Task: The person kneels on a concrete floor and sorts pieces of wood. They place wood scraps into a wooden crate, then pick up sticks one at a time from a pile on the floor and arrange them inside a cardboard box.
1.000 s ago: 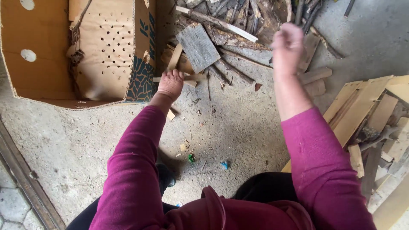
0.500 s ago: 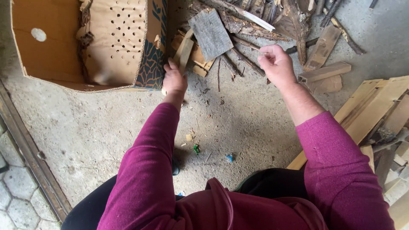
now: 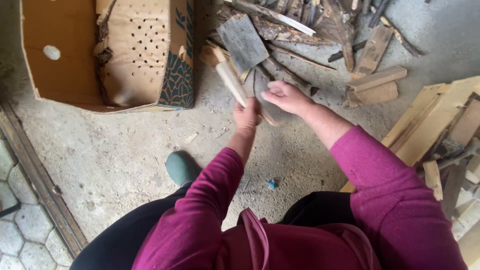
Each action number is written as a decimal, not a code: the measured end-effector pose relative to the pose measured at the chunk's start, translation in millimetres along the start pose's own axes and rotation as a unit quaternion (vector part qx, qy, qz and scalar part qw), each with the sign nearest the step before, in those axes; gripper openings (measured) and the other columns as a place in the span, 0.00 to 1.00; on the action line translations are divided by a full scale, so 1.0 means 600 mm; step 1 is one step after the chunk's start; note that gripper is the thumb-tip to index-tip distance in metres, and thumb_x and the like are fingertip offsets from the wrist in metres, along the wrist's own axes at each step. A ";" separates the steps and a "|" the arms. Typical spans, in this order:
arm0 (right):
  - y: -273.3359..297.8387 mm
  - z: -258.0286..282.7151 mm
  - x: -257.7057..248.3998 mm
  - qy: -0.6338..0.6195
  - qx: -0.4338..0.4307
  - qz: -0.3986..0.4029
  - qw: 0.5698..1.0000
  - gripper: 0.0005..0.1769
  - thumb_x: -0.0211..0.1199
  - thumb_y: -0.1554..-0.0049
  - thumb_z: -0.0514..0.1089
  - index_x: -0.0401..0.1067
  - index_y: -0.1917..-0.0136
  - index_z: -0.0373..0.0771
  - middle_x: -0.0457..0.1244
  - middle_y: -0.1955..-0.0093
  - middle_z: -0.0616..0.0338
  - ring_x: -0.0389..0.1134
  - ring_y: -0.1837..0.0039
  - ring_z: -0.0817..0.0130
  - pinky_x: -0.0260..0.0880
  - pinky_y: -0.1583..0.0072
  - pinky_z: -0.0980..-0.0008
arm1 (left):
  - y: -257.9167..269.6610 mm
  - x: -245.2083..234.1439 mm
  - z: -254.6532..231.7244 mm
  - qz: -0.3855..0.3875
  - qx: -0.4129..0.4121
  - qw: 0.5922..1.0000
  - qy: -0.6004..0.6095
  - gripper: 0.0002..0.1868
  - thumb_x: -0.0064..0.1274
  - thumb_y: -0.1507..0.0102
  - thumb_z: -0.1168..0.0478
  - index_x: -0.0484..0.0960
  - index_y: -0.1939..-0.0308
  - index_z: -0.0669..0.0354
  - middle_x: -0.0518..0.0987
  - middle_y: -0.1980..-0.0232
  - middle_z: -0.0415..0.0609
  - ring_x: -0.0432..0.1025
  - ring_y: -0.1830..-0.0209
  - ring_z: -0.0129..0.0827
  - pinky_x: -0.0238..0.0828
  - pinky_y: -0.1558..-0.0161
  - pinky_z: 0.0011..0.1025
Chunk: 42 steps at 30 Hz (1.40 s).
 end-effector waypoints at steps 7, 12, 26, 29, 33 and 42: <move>0.042 0.018 -0.060 -0.006 -0.079 -0.089 0.993 0.35 0.72 0.48 0.59 0.66 0.39 0.32 0.70 0.45 0.49 0.72 0.43 0.62 0.72 0.41 0.64 | 0.094 0.161 -0.075 0.280 0.115 0.942 -0.144 0.23 0.61 0.39 0.60 0.72 0.45 0.64 0.81 0.54 0.50 0.76 0.58 0.30 0.78 0.58 0.27; 0.144 -0.051 -0.127 -0.180 -0.021 -0.196 0.964 0.26 0.69 0.43 0.52 0.68 0.40 0.34 0.69 0.49 0.51 0.69 0.50 0.67 0.74 0.50 0.65 | 0.228 0.253 -0.174 0.494 0.090 0.798 -0.333 0.31 0.62 0.37 0.58 0.68 0.33 0.66 0.76 0.44 0.51 0.74 0.53 0.32 0.76 0.56 0.29; 0.732 -0.382 -0.375 -0.186 -0.028 -0.571 0.799 0.24 0.72 0.39 0.36 0.65 0.34 0.36 0.69 0.41 0.49 0.74 0.42 0.62 0.78 0.42 0.64 | 0.288 0.247 -0.053 0.534 -0.137 0.713 -0.433 0.23 0.59 0.36 0.53 0.77 0.42 0.63 0.81 0.58 0.46 0.76 0.64 0.25 0.77 0.61 0.25; 0.769 -0.455 -0.408 0.023 0.184 -0.643 0.743 0.25 0.74 0.41 0.41 0.67 0.36 0.34 0.71 0.42 0.43 0.75 0.43 0.55 0.76 0.42 0.61 | 0.292 0.245 -0.035 0.548 -0.138 0.698 -0.439 0.23 0.58 0.35 0.52 0.77 0.42 0.63 0.81 0.58 0.46 0.76 0.64 0.26 0.76 0.60 0.25; 0.753 -0.556 -0.435 0.188 0.196 -0.685 0.676 0.21 0.70 0.39 0.40 0.69 0.36 0.34 0.70 0.42 0.40 0.72 0.43 0.44 0.73 0.42 0.51 | 0.300 0.244 -0.019 0.569 -0.136 0.678 -0.445 0.23 0.58 0.34 0.51 0.78 0.41 0.63 0.81 0.57 0.47 0.76 0.63 0.26 0.76 0.59 0.25; 0.803 -0.530 -0.298 0.221 0.253 -0.644 0.687 0.22 0.60 0.28 0.41 0.58 0.26 0.32 0.61 0.37 0.33 0.66 0.38 0.36 0.71 0.39 0.43 | 0.266 0.227 -0.009 0.526 -0.154 0.683 -0.482 0.25 0.59 0.36 0.50 0.78 0.42 0.63 0.82 0.57 0.49 0.77 0.63 0.28 0.77 0.60 0.26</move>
Point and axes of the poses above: each hand's wrist, its own y-axis away from the middle knuckle, its own x-axis out of the palm, z = x × y, the point moved 5 cm from there along -y, towards the middle knuckle
